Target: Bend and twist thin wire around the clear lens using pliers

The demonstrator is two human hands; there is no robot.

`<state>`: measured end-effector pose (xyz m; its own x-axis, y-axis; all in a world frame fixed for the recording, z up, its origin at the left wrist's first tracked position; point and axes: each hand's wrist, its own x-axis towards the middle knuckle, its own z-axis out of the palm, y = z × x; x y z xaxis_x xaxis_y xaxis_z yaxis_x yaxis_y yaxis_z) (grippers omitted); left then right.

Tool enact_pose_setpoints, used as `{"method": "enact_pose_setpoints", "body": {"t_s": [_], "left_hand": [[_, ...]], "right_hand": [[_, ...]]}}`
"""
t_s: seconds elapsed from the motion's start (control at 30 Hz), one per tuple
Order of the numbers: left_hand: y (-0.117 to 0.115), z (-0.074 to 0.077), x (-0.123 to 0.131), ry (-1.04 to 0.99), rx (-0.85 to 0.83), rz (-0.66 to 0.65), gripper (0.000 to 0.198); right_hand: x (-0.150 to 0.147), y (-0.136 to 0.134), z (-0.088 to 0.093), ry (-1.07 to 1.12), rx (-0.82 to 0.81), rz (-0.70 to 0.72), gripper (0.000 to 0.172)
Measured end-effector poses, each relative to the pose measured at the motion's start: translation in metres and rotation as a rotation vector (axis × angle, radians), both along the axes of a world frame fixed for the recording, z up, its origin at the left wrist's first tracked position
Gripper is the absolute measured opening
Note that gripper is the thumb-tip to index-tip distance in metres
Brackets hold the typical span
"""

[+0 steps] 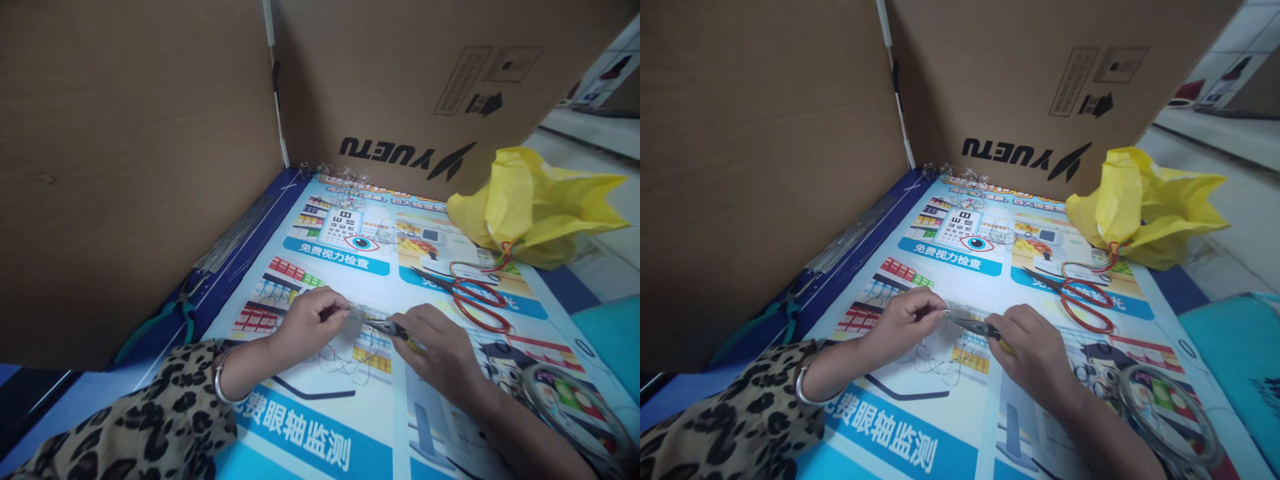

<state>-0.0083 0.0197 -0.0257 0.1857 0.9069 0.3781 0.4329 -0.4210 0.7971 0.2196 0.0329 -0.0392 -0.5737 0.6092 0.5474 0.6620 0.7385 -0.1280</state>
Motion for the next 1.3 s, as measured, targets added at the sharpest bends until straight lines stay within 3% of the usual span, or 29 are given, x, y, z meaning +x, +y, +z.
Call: {"method": "enact_pose_setpoints", "body": {"t_s": [0.33, 0.67, 1.17, 1.3], "left_hand": [[-0.001, 0.001, -0.002, 0.012, 0.07, -0.02, 0.012], [-0.002, 0.003, -0.001, 0.089, 0.026, 0.012, 0.013], [0.002, -0.011, -0.002, 0.285, -0.056, -0.009, 0.01], [0.005, -0.008, -0.001, 0.319, -0.066, -0.012, 0.023]], "right_hand": [[0.0, 0.001, 0.0, -0.007, -0.003, -0.005, 0.014], [0.001, 0.0, 0.001, -0.057, -0.028, -0.036, 0.014], [0.006, 0.007, -0.008, -0.04, -0.031, -0.106, 0.015], [0.005, 0.006, -0.007, -0.03, -0.011, -0.091, 0.015]]}}
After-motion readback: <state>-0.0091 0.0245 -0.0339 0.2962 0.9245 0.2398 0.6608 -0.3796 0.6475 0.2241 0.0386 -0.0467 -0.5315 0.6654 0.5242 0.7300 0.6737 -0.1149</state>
